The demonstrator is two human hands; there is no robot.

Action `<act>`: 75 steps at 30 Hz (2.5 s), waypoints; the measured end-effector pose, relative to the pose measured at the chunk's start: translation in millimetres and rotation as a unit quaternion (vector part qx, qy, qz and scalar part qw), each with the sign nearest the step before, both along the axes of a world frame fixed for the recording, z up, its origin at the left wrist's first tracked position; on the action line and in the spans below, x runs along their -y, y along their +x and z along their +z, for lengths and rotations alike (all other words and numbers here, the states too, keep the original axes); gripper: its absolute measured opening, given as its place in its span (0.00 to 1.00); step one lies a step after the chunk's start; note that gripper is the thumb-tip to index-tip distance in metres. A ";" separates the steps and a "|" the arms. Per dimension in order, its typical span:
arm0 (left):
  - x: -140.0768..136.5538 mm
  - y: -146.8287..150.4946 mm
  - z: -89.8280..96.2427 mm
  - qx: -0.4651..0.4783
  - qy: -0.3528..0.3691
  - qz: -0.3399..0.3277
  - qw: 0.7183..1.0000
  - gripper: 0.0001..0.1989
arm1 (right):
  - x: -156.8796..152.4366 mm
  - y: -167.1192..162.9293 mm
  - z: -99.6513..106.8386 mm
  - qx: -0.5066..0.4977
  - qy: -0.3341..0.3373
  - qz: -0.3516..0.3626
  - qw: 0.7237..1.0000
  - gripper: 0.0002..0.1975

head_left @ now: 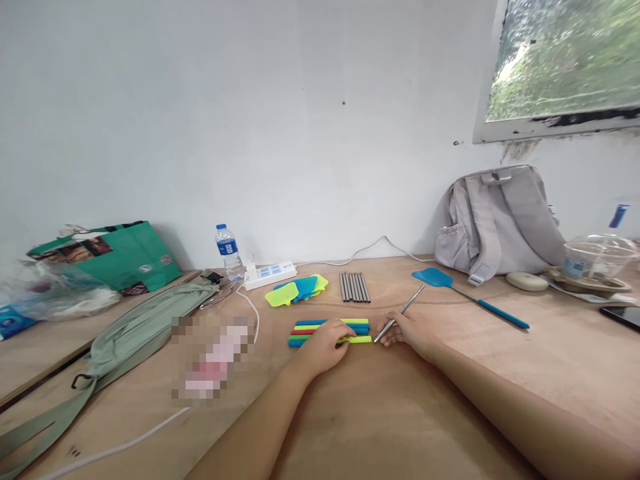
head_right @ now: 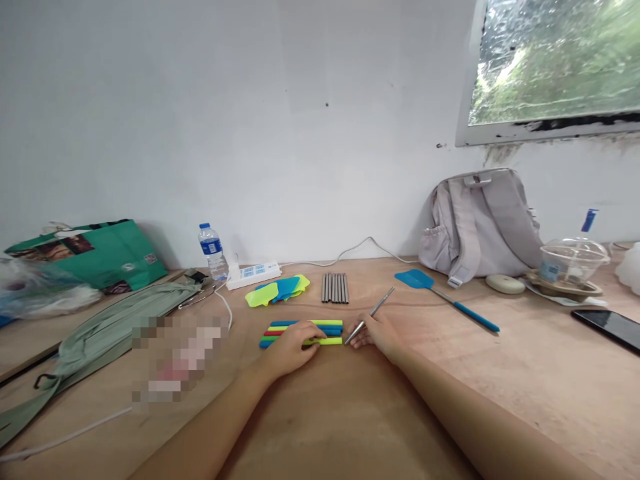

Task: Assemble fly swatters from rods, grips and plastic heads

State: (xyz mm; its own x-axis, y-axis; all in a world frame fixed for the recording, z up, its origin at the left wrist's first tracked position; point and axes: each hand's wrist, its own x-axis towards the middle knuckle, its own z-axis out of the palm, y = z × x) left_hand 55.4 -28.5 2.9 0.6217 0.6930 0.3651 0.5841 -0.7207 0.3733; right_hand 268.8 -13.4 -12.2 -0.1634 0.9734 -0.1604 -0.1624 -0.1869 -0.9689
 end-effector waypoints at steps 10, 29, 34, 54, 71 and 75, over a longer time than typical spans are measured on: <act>0.9 -0.9 0.8 -0.005 0.002 -0.013 1.000 0.12 | 3.8 1.2 1.1 -0.038 0.006 0.040 0.998 0.13; 21.6 3.3 15.9 0.057 -0.037 0.027 0.997 0.12 | 17.0 4.5 17.6 -0.153 0.089 0.061 0.982 0.15; 22.8 4.4 18.0 -0.021 -0.045 0.010 0.999 0.13 | 24.0 -6.7 10.1 -0.091 0.173 0.116 0.974 0.16; 30.3 6.0 9.8 -0.165 0.136 0.004 0.977 0.16 | 41.3 -35.9 -9.8 0.014 0.151 0.131 0.980 0.13; 17.6 7.3 8.3 -0.146 0.203 -0.030 0.968 0.17 | 35.4 -37.9 -2.0 -0.048 0.142 0.224 0.963 0.17; 25.3 9.8 20.3 -0.088 0.157 -0.046 0.983 0.12 | 28.2 -32.0 -0.8 -0.135 0.096 0.207 0.964 0.16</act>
State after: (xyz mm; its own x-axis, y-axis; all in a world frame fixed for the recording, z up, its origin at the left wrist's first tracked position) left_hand 65.2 -53.8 23.2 0.7494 0.5014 0.4325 0.5464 -0.8372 0.0237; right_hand 236.8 -41.6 -12.9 -0.5555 0.8228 0.1200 -0.3642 -0.1110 -0.9247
